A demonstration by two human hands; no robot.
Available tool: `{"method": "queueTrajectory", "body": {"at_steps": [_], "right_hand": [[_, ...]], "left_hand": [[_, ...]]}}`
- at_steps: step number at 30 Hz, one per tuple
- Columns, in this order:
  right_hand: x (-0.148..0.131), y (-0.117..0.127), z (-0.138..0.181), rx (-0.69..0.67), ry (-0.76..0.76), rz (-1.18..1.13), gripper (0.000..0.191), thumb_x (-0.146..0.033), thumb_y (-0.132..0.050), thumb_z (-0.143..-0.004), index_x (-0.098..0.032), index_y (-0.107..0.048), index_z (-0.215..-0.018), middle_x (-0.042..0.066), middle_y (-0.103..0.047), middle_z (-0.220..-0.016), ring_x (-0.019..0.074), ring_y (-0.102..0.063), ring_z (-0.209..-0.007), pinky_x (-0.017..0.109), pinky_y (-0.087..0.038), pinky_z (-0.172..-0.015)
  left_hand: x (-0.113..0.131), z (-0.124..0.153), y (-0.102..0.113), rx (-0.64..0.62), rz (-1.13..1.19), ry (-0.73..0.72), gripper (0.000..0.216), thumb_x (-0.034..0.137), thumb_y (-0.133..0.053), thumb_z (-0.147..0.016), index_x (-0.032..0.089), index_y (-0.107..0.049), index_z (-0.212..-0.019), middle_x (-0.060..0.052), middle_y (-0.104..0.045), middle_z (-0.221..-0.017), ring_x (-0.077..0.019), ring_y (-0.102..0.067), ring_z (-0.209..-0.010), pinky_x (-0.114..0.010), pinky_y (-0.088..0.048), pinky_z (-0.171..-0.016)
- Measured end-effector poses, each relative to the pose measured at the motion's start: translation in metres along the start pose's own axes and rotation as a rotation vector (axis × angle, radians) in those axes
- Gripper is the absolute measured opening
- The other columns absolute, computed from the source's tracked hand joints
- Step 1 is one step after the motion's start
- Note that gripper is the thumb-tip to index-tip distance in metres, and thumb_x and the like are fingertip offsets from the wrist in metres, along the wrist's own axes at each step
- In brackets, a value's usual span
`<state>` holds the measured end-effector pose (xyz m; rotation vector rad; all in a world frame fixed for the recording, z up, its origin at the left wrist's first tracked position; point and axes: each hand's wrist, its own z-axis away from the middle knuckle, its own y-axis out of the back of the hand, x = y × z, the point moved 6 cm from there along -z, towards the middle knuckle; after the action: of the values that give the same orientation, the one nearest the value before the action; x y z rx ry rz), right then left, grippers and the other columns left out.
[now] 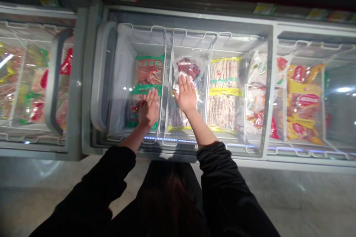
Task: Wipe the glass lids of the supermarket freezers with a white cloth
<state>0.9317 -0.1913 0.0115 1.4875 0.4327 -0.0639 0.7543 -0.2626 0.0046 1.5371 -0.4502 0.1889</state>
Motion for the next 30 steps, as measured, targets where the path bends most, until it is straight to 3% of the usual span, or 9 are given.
{"method": "queueTrajectory", "body": {"at_steps": [3, 7, 10, 13, 16, 19, 21, 26, 30], "right_hand": [[-0.034, -0.012, 0.022, -0.101, 0.186, -0.018, 0.066, -0.041, -0.037, -0.102, -0.016, -0.026, -0.163, 0.005, -0.026, -0.169, 0.0238, -0.018, -0.158, 0.050, -0.022, -0.129], [-0.019, -0.005, 0.069, -0.216, 0.295, -0.012, 0.067, -0.038, -0.043, -0.101, -0.019, -0.025, -0.163, 0.004, -0.026, -0.168, 0.0218, -0.020, -0.157, 0.047, -0.024, -0.129], [0.007, 0.003, 0.076, -0.213, 0.250, -0.008, 0.067, -0.036, -0.043, -0.101, -0.021, -0.026, -0.163, 0.003, -0.027, -0.168, 0.0222, -0.022, -0.156, 0.048, -0.025, -0.129], [0.011, 0.003, 0.055, -0.117, 0.090, -0.025, 0.067, -0.038, -0.040, -0.101, -0.019, -0.023, -0.164, 0.006, -0.026, -0.169, 0.0265, -0.021, -0.157, 0.056, -0.024, -0.128], [-0.015, -0.008, 0.039, -0.036, -0.033, -0.029, 0.069, -0.039, -0.037, -0.103, -0.015, -0.019, -0.164, 0.009, -0.022, -0.170, 0.0296, -0.016, -0.158, 0.060, -0.022, -0.127], [-0.054, -0.023, 0.051, -0.100, 0.123, -0.032, 0.067, -0.041, -0.035, -0.104, -0.016, -0.020, -0.164, 0.005, -0.023, -0.170, 0.0258, -0.015, -0.158, 0.053, -0.021, -0.130], [-0.066, -0.027, 0.074, -0.168, 0.255, -0.044, 0.066, -0.041, -0.036, -0.104, -0.019, -0.021, -0.164, 0.003, -0.023, -0.169, 0.0229, -0.016, -0.158, 0.048, -0.021, -0.130], [-0.031, -0.016, 0.122, -0.310, 0.454, -0.075, 0.072, -0.031, -0.048, -0.099, -0.027, -0.019, -0.165, -0.003, -0.022, -0.169, 0.0180, -0.018, -0.157, 0.042, -0.020, -0.131], [0.001, -0.008, 0.112, -0.272, 0.344, -0.070, 0.076, -0.028, -0.050, -0.096, -0.024, -0.018, -0.165, 0.000, -0.021, -0.169, 0.0209, -0.019, -0.157, 0.047, -0.020, -0.131]], "left_hand": [[0.000, -0.001, 0.000, 0.009, 0.011, 0.001, 0.067, 0.016, -0.035, -0.101, 0.023, -0.018, -0.165, -0.004, -0.027, -0.167, -0.0176, -0.021, -0.156, -0.046, -0.024, -0.130], [-0.001, 0.000, 0.000, -0.009, 0.034, 0.015, 0.070, 0.015, -0.037, -0.099, 0.025, -0.018, -0.165, -0.003, -0.031, -0.166, -0.0187, -0.021, -0.156, -0.049, -0.024, -0.130], [-0.002, -0.001, -0.001, 0.001, 0.054, 0.017, 0.068, 0.015, -0.038, -0.098, 0.023, -0.024, -0.164, -0.002, -0.029, -0.167, -0.0180, -0.021, -0.156, -0.045, -0.023, -0.131], [-0.003, -0.002, -0.004, 0.000, 0.055, 0.019, 0.064, 0.015, -0.038, -0.098, 0.020, -0.029, -0.162, -0.002, -0.027, -0.168, -0.0177, -0.021, -0.157, -0.043, -0.020, -0.131], [-0.003, -0.003, -0.006, 0.002, 0.032, 0.002, 0.061, 0.016, -0.039, -0.099, 0.012, -0.031, -0.160, -0.006, -0.028, -0.168, -0.0186, -0.020, -0.157, -0.043, -0.019, -0.131], [-0.002, -0.002, -0.005, 0.015, 0.021, -0.001, 0.058, 0.015, -0.036, -0.100, 0.010, -0.033, -0.158, -0.008, -0.030, -0.167, -0.0187, -0.021, -0.157, -0.043, -0.020, -0.131], [-0.002, -0.002, -0.004, 0.021, 0.022, 0.001, 0.058, 0.015, -0.036, -0.100, 0.010, -0.033, -0.158, -0.007, -0.030, -0.167, -0.0187, -0.021, -0.157, -0.043, -0.020, -0.131], [-0.001, -0.003, -0.007, -0.006, -0.012, 0.006, 0.060, 0.014, -0.041, -0.099, 0.008, -0.031, -0.158, -0.007, -0.028, -0.168, -0.0165, -0.018, -0.157, -0.039, -0.016, -0.131], [-0.002, -0.003, -0.009, -0.023, -0.021, 0.025, 0.060, 0.014, -0.041, -0.099, 0.009, -0.030, -0.158, -0.004, -0.026, -0.169, -0.0133, -0.014, -0.158, -0.037, -0.014, -0.131]]}}
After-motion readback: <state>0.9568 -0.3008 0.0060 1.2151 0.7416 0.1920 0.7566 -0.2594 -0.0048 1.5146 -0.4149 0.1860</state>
